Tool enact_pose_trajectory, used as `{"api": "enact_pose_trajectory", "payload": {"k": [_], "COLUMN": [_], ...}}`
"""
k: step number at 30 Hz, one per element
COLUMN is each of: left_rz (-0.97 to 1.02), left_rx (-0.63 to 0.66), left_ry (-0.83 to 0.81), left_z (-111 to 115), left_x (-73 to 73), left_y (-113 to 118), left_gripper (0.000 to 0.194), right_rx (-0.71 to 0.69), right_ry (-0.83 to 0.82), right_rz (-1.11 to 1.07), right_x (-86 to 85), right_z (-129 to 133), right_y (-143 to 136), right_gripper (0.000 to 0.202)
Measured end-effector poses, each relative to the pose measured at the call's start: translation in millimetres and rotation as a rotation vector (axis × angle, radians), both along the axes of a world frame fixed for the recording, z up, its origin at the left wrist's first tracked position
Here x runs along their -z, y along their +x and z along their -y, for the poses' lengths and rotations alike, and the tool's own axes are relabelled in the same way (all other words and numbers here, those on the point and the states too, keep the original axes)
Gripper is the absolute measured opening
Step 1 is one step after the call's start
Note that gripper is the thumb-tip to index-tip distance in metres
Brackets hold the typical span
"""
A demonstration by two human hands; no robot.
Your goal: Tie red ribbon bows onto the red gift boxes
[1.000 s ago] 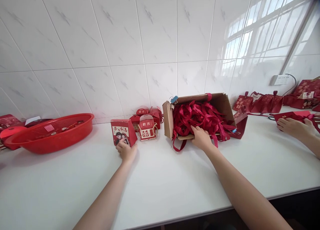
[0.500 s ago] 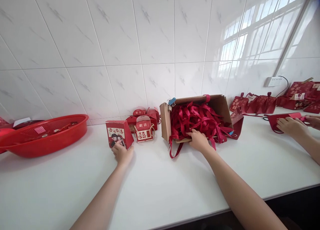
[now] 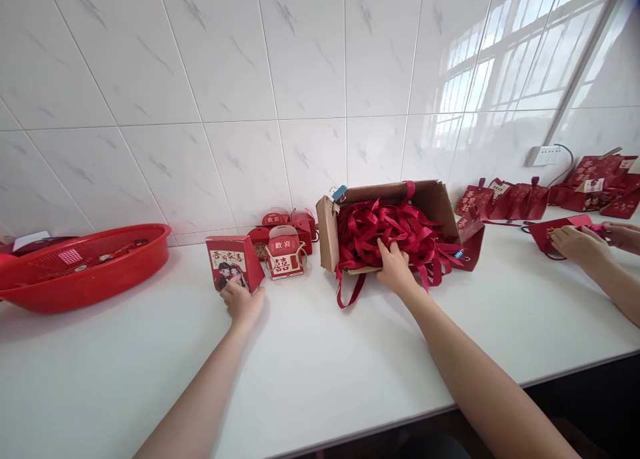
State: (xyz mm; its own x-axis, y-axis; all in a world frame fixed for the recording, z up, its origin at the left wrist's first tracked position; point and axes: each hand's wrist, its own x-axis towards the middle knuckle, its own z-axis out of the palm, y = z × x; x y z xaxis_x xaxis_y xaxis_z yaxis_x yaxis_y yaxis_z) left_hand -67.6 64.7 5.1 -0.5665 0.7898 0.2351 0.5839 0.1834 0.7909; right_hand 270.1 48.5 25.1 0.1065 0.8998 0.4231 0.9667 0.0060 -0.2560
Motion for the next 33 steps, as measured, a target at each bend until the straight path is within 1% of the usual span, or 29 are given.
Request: {"api": "enact_pose_trajectory", "payload": {"k": [3,5,6,8,11,14,17,19,22,24,27,28,30,32,33], "left_rz": [0.000,-0.005,-0.007,-0.010,-0.013,-0.013,-0.010,-0.006,-0.010,-0.023,-0.152,-0.217,-0.319,-0.324,-0.299], "left_rx": [-0.006,-0.006,-0.005,-0.001,0.001,-0.001,-0.005,-0.008,-0.012,-0.008,0.048,0.091,0.221,0.411,0.525], "left_ry": [0.000,0.007,0.011,0.015,0.018,0.016,0.010,0.003,0.001,0.006,0.101,0.164,0.303,0.373,0.367], "left_z": [0,1,1,2,2,3,3,3,3,4,7,9,15,25,31], "left_x": [-0.1,-0.1,-0.1,0.1,0.3,0.1,-0.6,-1.0,-0.9,-0.6,-0.6,-1.0,-2.5,-5.2,-6.9], "left_y": [0,0,0,0,1,1,2,2,3,4,9,11,18,27,33], "left_gripper": [0.065,0.063,0.062,0.061,0.060,0.061,0.062,0.062,0.062,0.063,0.061,0.060,0.059,0.057,0.055], "right_rx": [-0.028,-0.134,-0.201,-0.302,-0.357,-0.454,-0.556,-0.595,-0.536,-0.493,-0.514,-0.528,-0.552,-0.577,-0.593], "right_ry": [0.071,0.132,0.170,0.241,0.292,0.286,0.185,0.062,-0.136,-0.276,-0.434,-0.470,-0.526,-0.564,-0.575], "right_rz": [-0.087,-0.192,-0.279,-0.528,-0.961,-1.308,-1.530,-1.572,-1.523,-1.475,-1.441,-1.439,-1.442,-1.453,-1.451], "right_x": [1.1,-0.6,-2.1,-5.8,-11.1,-14.0,-14.6,-13.6,-7.9,-1.0,10.7,13.7,17.2,17.2,16.5], "right_z": [-1,1,3,6,7,6,6,8,10,11,10,10,12,15,17], "right_y": [4,7,9,12,13,11,6,0,-12,-21,-33,-36,-43,-49,-53], "right_gripper": [0.084,0.085,0.084,0.074,0.064,0.051,0.040,0.039,0.039,0.031,0.017,0.016,0.019,0.021,0.022]}}
